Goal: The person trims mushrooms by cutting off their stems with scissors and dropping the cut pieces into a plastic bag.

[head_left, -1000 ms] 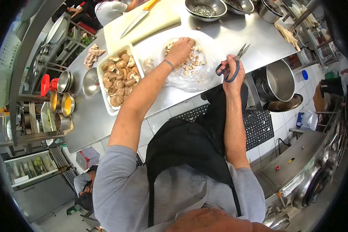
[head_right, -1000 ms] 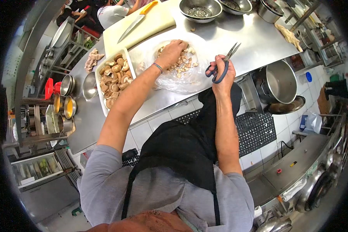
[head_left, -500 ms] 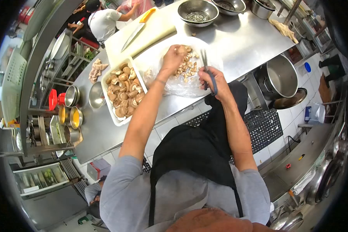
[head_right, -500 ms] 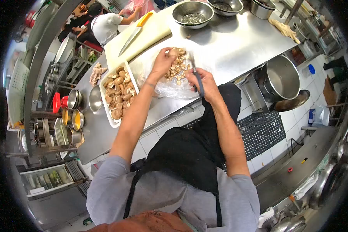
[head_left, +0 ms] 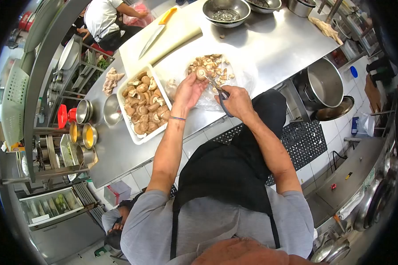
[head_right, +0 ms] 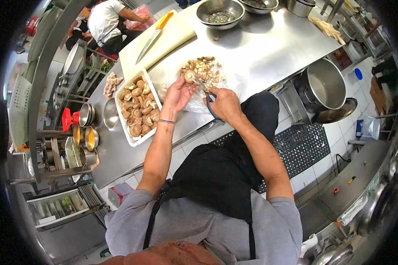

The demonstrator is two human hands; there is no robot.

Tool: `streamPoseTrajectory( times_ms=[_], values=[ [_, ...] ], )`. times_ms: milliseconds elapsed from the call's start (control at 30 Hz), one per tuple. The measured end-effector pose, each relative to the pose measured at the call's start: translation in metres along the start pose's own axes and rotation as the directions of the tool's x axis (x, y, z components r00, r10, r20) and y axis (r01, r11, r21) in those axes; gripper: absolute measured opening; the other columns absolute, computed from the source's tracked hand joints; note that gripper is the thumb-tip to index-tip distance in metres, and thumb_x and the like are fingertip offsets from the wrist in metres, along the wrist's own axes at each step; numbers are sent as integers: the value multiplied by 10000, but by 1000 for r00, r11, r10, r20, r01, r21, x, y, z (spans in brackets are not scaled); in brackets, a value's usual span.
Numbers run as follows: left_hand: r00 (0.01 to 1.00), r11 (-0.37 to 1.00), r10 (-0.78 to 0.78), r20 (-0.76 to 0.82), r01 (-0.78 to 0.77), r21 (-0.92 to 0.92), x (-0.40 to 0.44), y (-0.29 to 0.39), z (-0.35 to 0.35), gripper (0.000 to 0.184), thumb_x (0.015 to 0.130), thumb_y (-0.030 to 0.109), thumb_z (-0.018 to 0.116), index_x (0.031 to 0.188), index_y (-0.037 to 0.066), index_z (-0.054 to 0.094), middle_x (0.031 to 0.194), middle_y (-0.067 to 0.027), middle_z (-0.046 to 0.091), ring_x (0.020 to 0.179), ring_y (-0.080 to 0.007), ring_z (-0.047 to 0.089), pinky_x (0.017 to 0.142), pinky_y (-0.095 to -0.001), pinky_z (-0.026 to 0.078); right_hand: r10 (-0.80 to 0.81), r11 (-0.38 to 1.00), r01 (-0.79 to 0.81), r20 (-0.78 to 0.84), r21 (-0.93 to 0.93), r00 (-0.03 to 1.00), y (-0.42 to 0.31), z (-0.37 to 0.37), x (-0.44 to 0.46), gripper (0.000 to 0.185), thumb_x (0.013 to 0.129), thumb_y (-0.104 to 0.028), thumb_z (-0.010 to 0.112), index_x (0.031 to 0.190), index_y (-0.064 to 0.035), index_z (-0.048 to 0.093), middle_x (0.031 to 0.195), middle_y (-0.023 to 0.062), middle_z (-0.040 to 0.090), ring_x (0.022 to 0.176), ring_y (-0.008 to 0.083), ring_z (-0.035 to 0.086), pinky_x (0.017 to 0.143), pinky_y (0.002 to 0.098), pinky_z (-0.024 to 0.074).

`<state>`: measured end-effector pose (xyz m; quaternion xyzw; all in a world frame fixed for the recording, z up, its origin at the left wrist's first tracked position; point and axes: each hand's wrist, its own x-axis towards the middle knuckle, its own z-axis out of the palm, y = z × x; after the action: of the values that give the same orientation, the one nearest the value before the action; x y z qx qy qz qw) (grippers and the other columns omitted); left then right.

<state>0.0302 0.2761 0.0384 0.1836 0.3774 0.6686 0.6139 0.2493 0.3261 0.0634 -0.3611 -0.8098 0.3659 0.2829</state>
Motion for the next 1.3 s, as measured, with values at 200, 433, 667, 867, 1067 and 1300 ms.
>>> streamPoseTrajectory(
  times_ms=[200,433,667,867,1067,1300],
  values=[
    [995,986,72,-63,-61,156,-11,-2,9,376,1122,277,404,1309,-1,573,1187,-146,686,1010,-205,616,888,-358,506,-62,967,55,-20,-251,998,4,5,-3,302,738,-163,780,1021,-69,738,821,203,682,748,414,694,687,518,567],
    [981,962,64,-185,-12,272,-12,4,2,500,1122,403,391,1234,-32,610,1042,-120,690,869,-172,603,755,-320,501,-92,936,91,13,-339,996,-1,-2,-4,317,692,-106,776,994,-45,704,842,181,663,811,382,694,660,508,563],
    [966,872,22,-256,107,478,-7,2,3,623,1092,532,406,1107,-32,670,891,-97,687,707,-137,543,637,-279,459,-155,919,155,29,-363,988,1,-1,-3,318,685,-102,785,982,-35,693,836,170,651,808,361,690,645,483,565],
    [955,727,53,-291,163,667,0,-3,-5,669,1091,552,367,991,-23,694,756,-93,662,623,-139,523,569,-306,446,-156,907,164,52,-388,986,-1,0,-5,291,691,-95,778,962,-33,690,820,169,646,802,358,692,645,481,569],
    [966,640,46,-254,167,750,-1,-7,1,699,1081,582,356,939,-19,685,756,-106,661,626,-154,531,573,-315,453,-133,905,150,69,-397,989,2,2,-6,229,712,-59,735,934,-28,689,823,182,652,777,368,698,639,488,574],
    [968,688,42,-245,150,710,-1,-13,-4,680,1084,553,366,930,-26,688,743,-102,656,625,-153,538,572,-318,454,-131,906,148,70,-397,989,12,10,-2,150,720,-42,708,864,-14,681,795,200,671,730,392,706,663,504,578]
  ],
)
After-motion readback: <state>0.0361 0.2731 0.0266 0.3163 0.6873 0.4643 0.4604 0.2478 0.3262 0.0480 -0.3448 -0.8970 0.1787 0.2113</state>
